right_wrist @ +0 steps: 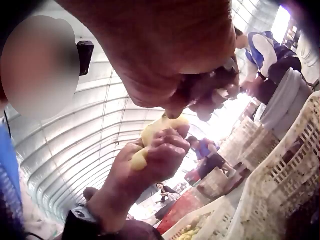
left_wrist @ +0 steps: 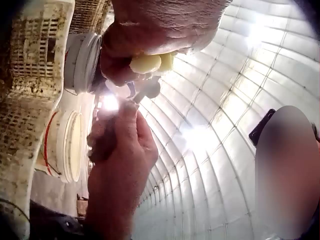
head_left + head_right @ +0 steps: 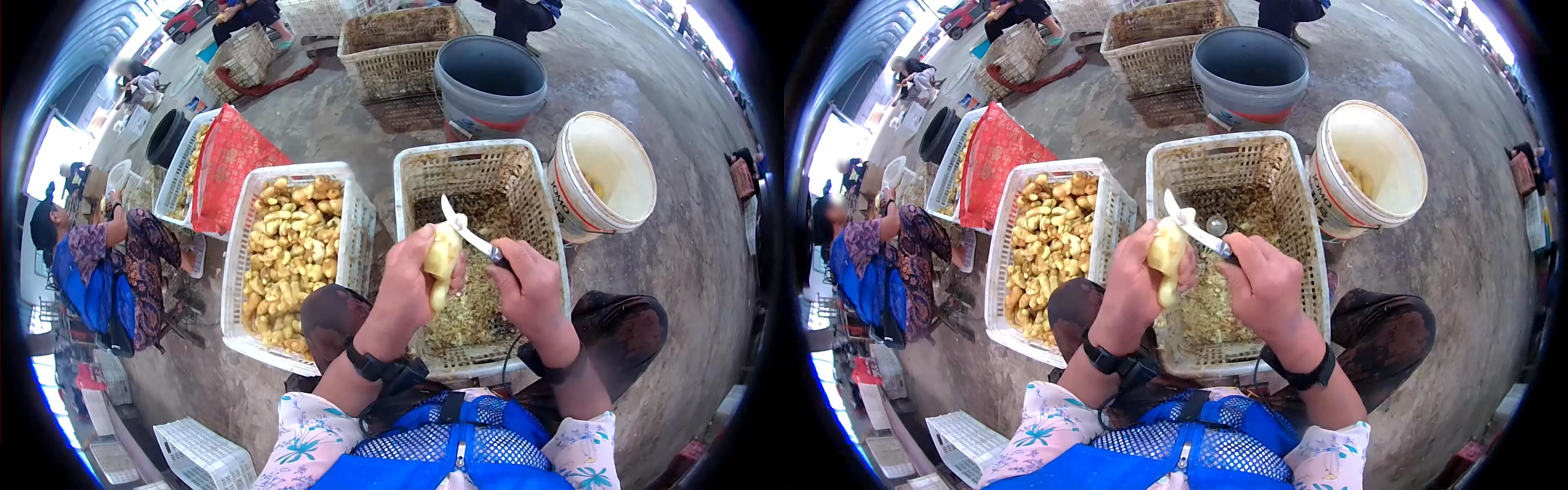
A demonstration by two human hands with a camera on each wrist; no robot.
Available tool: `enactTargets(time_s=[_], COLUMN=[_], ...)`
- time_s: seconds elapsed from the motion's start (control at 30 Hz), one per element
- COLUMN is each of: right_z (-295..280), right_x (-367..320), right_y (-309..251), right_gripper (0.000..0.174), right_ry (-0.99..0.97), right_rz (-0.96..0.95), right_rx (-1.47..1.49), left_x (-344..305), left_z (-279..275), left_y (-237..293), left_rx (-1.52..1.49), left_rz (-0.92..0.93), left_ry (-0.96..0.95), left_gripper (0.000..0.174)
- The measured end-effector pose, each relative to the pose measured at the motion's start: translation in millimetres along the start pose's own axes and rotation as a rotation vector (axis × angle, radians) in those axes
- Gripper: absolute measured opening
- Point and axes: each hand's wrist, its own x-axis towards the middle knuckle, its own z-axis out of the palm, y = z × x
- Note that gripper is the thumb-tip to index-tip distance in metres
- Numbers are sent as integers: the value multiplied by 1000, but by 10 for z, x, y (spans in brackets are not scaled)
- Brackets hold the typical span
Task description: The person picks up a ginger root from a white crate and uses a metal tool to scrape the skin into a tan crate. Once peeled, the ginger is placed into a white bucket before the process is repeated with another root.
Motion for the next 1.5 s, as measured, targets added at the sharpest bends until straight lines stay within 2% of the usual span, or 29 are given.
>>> enactTargets(time_s=[0.17, 0.2, 0.3, 0.57, 0.7, 0.8, 0.87, 0.93, 0.97, 1.0, 1.03, 1.07, 1.17, 1.3, 1.37, 1.5], right_z=[-124, -129, -132, -98, -122, -118, -179, -289, -344, -406, -430, -439, -405, -331, -314, -287], right_x=[-74, -59, -30, -28, -1, -84, -162, -190, -196, -187, -199, -226, -305, -362, -342, -355], right_y=[-145, -172, -202, -7, 218, 437, 374, 256, 211, 166, 140, 110, -3, -34, -90, -108], right_gripper=[34, 33, 33, 33, 27, 21, 21, 22, 23, 26, 28, 29, 27, 29, 30, 32], right_ry=[-58, -61, -56, 39, 46, -40, -113, -154, -174, -208, -219, -230, -255, -302, -299, -282], right_rz=[-5, -10, -20, -14, 188, 378, 528, 471, 442, 319, 312, 305, 399, 529, 602, 588], right_rx=[104, 110, 120, 12, 70, 232, 394, 404, 409, 354, 369, 386, 537, 690, 735, 802], left_x=[-51, -56, -54, -52, -79, -105, -114, -89, -82, -73, -71, -62, -89, -61, -54, -23], left_z=[20, -11, 3, -18, 12, 24, 25, -49, -39, -18, -11, -43, 43, 29, -10, -50], left_y=[110, 95, 86, 58, 77, 135, 179, 194, 151, 99, 62, 37, 108, 51, 38, 12], left_rx=[108, 160, 165, 89, 39, -24, 160, 249, 364, 479, 596, 628, 1030, 1053, 939, 751], left_rz=[74, 106, 138, 71, 63, 45, 83, 55, 139, 223, 305, 284, 421, 538, 502, 387], left_ry=[-2, -22, -41, -140, -180, -196, -222, -231, -177, -120, -59, -39, -5, -3, -45, -83], left_gripper=[43, 52, 51, 50, 55, 56, 58, 56, 57, 60, 62, 66, 60, 47, 45, 41])
